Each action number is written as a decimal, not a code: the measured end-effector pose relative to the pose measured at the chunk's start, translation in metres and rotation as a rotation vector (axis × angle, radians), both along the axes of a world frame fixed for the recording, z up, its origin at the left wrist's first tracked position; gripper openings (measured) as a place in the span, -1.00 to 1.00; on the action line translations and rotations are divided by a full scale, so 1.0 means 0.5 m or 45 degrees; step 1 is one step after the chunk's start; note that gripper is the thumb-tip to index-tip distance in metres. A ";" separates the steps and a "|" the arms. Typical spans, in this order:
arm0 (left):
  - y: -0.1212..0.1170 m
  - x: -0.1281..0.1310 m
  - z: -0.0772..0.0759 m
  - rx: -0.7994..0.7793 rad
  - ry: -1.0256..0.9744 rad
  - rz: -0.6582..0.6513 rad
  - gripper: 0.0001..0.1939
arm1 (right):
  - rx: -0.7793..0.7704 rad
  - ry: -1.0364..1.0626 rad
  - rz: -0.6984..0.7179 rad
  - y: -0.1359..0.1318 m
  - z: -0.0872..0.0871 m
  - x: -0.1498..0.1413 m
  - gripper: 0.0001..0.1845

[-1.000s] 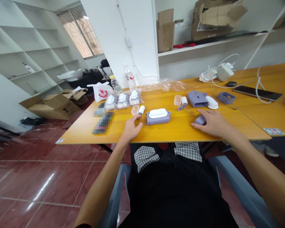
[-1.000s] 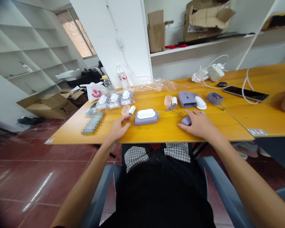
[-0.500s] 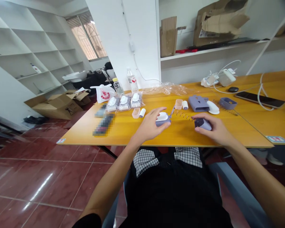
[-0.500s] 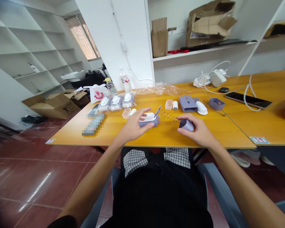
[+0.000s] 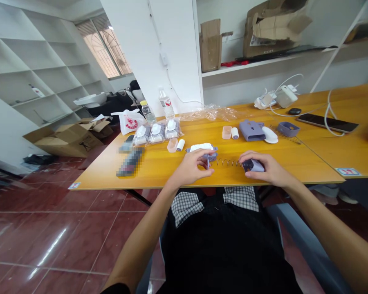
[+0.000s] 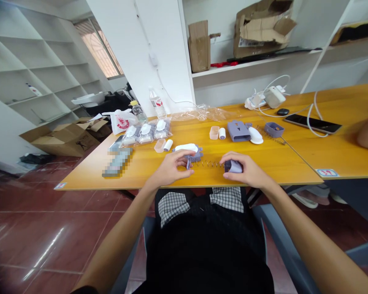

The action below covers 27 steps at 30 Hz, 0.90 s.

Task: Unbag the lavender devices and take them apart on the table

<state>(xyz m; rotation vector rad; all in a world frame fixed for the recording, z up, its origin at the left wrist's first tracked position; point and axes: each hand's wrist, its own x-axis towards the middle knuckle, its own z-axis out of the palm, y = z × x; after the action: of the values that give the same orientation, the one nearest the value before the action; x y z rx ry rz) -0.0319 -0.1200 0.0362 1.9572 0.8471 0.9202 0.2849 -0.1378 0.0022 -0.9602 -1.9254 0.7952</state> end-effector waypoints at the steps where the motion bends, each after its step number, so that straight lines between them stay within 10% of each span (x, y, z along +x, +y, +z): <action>1: 0.003 -0.006 0.000 -0.003 0.002 -0.002 -0.47 | -0.005 0.005 -0.005 0.001 -0.001 0.002 -0.58; 9: 0.019 -0.079 0.037 -0.122 0.001 0.003 -0.46 | 0.014 -0.021 0.009 0.004 0.002 0.001 -0.62; 19: -0.039 0.054 -0.013 0.269 0.285 -0.102 -0.63 | 0.120 -0.168 -0.078 -0.015 -0.002 -0.017 -0.29; 27: -0.023 0.060 -0.049 0.281 0.363 0.096 -0.86 | 0.041 -0.065 0.001 -0.006 -0.013 -0.008 -0.39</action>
<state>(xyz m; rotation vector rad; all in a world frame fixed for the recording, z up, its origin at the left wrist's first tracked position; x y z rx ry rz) -0.0020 -0.1315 0.0117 2.2995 1.0224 0.8167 0.2808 -0.1410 -0.0043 -0.9693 -1.9764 0.7447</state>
